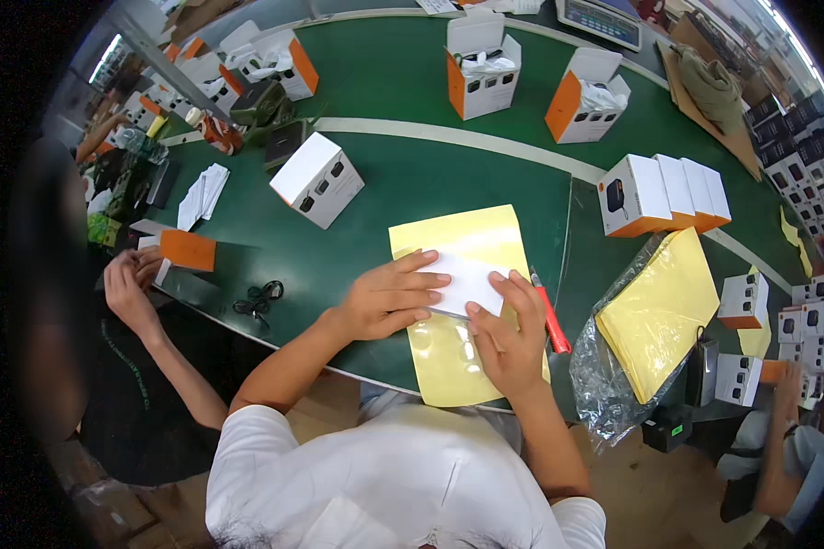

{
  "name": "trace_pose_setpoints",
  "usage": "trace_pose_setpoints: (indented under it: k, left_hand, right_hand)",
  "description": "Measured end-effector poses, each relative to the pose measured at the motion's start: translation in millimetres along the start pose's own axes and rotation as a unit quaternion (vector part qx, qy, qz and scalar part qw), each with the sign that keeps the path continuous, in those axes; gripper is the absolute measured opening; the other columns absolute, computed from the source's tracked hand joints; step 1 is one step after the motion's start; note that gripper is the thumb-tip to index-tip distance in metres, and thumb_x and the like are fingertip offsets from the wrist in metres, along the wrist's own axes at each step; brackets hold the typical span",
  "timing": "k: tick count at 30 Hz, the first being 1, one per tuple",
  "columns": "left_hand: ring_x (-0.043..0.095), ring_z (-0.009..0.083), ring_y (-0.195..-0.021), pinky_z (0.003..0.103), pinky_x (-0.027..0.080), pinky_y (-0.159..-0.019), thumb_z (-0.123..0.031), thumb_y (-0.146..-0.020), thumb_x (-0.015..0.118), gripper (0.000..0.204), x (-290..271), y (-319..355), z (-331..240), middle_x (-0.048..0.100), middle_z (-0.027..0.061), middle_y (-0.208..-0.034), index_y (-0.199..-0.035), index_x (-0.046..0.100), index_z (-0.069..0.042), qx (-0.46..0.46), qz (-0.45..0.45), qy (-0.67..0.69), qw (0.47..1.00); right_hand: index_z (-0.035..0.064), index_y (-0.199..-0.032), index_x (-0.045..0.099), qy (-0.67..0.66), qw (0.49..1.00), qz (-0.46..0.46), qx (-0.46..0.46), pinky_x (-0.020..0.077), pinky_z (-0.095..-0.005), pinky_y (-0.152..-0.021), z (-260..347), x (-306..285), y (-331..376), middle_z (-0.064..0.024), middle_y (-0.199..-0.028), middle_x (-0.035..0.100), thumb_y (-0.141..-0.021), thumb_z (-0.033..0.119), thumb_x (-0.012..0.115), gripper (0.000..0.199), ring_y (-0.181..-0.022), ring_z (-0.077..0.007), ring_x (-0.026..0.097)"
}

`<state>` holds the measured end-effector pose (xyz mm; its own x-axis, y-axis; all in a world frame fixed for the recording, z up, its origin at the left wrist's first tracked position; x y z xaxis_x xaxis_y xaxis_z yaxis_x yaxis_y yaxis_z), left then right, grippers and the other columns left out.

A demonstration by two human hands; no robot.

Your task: Applying circular stickers to product boxes and placing cables inside on an assembly line.

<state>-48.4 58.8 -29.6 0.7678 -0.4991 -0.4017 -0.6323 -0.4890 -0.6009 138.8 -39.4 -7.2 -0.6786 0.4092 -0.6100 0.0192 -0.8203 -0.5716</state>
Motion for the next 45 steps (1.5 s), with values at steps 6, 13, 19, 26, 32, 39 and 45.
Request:
trace_pose_setpoints:
  k: [6, 13, 19, 26, 32, 39, 45]
  left_hand:
    - [0.048, 0.0380, -0.140, 0.055, 0.034, -0.118, -0.024, -0.080, 0.082, 0.047, -3, -10, -14, 0.060, 0.0107, -0.144, -0.124, 0.070, -0.012, 0.025, 0.025, -0.127, 0.991]
    - [0.056, 0.0380, -0.117, 0.052, 0.042, -0.103, -0.030, -0.080, 0.080, 0.057, -7, -49, -29, 0.058, 0.0166, -0.132, -0.135, 0.066, -0.022, 0.016, 0.121, -0.214, 0.969]
    - [0.053, 0.0356, -0.119, 0.051, 0.034, -0.101, -0.033, -0.081, 0.077, 0.051, -78, -38, 2, 0.057, 0.0181, -0.131, -0.131, 0.070, -0.022, -0.103, -0.099, -0.438, 0.888]
    - [0.049, 0.0327, -0.128, 0.058, 0.034, -0.099, -0.035, -0.081, 0.076, 0.053, -77, -26, 50, 0.052, 0.0152, -0.142, -0.131, 0.066, -0.020, -0.220, -0.144, -0.526, 0.809]
    - [0.039, 0.0388, -0.137, 0.055, 0.030, -0.106, -0.034, -0.082, 0.078, 0.058, -68, -26, 39, 0.040, 0.0227, -0.152, -0.133, 0.060, -0.012, -0.178, -0.214, -0.456, 0.845]
    - [0.040, 0.0397, -0.138, 0.053, 0.035, -0.110, -0.025, -0.086, 0.074, 0.053, -28, -44, 32, 0.044, 0.0213, -0.147, -0.133, 0.057, -0.008, -0.113, -0.224, -0.269, 0.930]
    - [0.033, 0.0404, -0.146, 0.048, 0.026, -0.121, -0.044, -0.107, 0.049, 0.070, 18, -60, 12, 0.027, 0.0245, -0.164, -0.159, 0.028, -0.001, -0.121, -0.184, 0.067, 0.973]
  right_hand:
    - [0.0158, -0.118, 0.074, -0.084, 0.995, -0.024, 0.051, 0.0384, -0.0496, -0.112, -1, 4, 8, -0.0215, -0.154, 0.042, -0.083, 0.000, 0.075, 0.038, -0.141, -0.0409, 0.041]
    - [0.0122, -0.130, 0.068, -0.027, 0.997, 0.060, 0.048, 0.0331, -0.0505, -0.116, 16, -23, -12, -0.0243, -0.159, 0.036, -0.085, 0.005, 0.075, 0.047, -0.144, -0.0418, 0.038]
    - [0.0014, -0.150, 0.043, -0.142, 0.973, -0.071, 0.167, 0.0318, -0.0466, -0.118, -54, -15, -111, -0.0253, -0.156, 0.040, -0.086, 0.016, 0.078, 0.075, -0.143, -0.0370, 0.040]
    - [-0.0169, -0.156, 0.005, 0.105, 0.974, -0.094, 0.178, 0.0100, -0.0444, -0.128, -252, 80, -230, -0.0361, -0.165, 0.008, -0.061, 0.062, 0.092, 0.151, -0.157, -0.0423, 0.008]
    - [-0.0157, -0.154, 0.020, 0.250, 0.951, -0.095, 0.156, 0.0370, -0.0524, -0.117, -310, 100, -261, -0.0397, -0.149, 0.040, -0.059, 0.054, 0.096, 0.140, -0.137, -0.0513, 0.044]
    - [-0.0021, -0.158, 0.026, 0.328, 0.915, -0.155, 0.179, 0.0491, -0.0568, -0.098, -257, 47, -244, -0.0347, -0.123, 0.063, -0.054, 0.068, 0.091, 0.142, -0.112, -0.0506, 0.062]
    - [-0.0075, -0.154, 0.032, 0.108, 0.969, -0.208, 0.078, 0.0426, -0.0517, -0.108, -84, -1, -134, -0.0336, -0.141, 0.049, -0.073, 0.059, 0.086, 0.118, -0.126, -0.0440, 0.053]
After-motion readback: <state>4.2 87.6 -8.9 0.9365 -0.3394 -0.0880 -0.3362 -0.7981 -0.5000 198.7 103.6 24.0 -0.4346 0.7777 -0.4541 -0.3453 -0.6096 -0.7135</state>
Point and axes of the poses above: each hand's wrist, its own y-axis away from the middle knuckle, its own x-axis out of the palm, z = x × y, the point moved 5 cm from there along -y, towards the middle knuckle
